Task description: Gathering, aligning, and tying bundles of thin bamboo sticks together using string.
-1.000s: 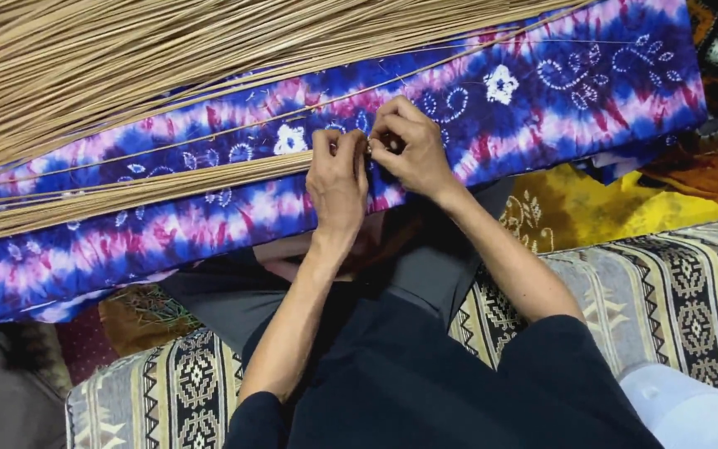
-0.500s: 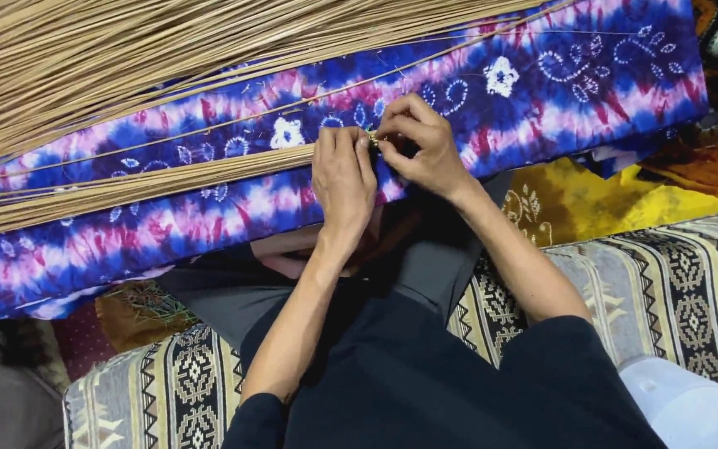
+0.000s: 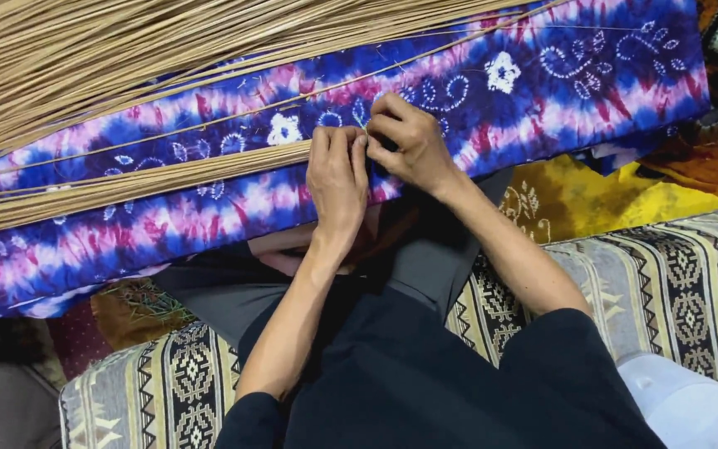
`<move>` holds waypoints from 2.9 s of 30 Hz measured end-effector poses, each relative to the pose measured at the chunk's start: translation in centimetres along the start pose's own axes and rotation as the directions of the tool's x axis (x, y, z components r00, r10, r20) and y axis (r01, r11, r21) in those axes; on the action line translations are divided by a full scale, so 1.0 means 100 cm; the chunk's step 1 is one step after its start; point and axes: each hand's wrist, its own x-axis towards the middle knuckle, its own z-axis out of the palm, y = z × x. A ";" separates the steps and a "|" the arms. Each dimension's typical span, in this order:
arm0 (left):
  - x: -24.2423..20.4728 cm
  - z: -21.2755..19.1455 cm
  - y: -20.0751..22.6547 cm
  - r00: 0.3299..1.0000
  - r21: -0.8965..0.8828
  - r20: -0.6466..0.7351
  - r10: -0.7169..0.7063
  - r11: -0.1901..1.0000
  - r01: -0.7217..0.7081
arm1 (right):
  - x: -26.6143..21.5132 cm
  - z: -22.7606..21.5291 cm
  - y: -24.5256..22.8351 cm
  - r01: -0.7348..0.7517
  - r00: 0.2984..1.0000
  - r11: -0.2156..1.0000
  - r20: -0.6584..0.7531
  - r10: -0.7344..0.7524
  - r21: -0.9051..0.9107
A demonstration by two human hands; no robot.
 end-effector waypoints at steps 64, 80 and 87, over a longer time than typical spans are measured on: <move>-0.005 -0.066 -0.015 0.995 -0.034 0.062 0.073 0.997 -0.071 | 0.031 -0.024 0.013 -0.226 0.958 0.966 0.211 0.197 0.127; 0.039 -0.133 -0.079 0.825 0.411 0.360 0.436 0.720 -0.559 | 0.031 0.059 -0.028 0.228 0.958 0.851 0.263 -0.110 -0.473; 0.035 -0.180 -0.112 0.870 0.639 0.381 0.313 0.591 -0.493 | 0.009 0.021 0.031 0.131 0.987 0.773 0.153 -0.045 -0.620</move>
